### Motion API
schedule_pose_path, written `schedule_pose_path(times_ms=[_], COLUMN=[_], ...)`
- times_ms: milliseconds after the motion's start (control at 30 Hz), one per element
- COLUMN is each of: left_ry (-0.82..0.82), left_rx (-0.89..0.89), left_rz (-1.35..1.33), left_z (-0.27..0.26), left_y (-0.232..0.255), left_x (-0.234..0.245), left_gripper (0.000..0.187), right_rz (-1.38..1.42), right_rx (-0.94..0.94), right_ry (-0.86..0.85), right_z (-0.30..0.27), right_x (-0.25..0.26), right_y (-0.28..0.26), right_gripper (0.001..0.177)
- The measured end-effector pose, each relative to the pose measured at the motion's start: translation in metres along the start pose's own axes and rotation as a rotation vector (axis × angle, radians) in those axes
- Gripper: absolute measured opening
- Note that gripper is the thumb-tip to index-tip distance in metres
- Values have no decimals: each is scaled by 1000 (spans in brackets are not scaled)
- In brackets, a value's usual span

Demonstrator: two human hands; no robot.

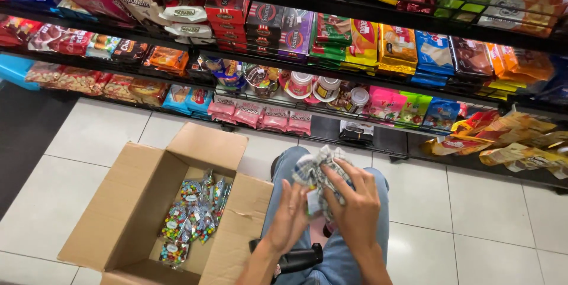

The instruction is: Stock candy packages onto grocery store shelves after scanning them with a handheld scanner.

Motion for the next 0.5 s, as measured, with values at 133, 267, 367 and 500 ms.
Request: schedule_pose_path(times_ms=[133, 267, 367, 500], left_ry=[89, 115, -2, -11], left_rx=[131, -36, 47, 85], left_rz=[23, 202, -3, 42], left_z=[4, 6, 0, 7], left_y=[-2, 29, 4, 8], left_x=[-12, -31, -12, -34], left_gripper=[74, 78, 86, 83], right_rz=[-19, 6, -56, -117], right_rx=[58, 115, -12, 24], right_ry=[42, -17, 44, 84], right_z=[-3, -10, -5, -3], right_x=[0, -4, -3, 1], right_y=[-16, -9, 10, -12], right_gripper=[47, 47, 43, 47])
Point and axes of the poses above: each hand's wrist, its own z-axis towards the middle knuckle, its own x-axis out of the back of the hand, y = z × x, the point moved 5 cm from there along z, towards the middle knuckle, and after that the axes turned 3 degrees about -y, right-handed, at the moved point
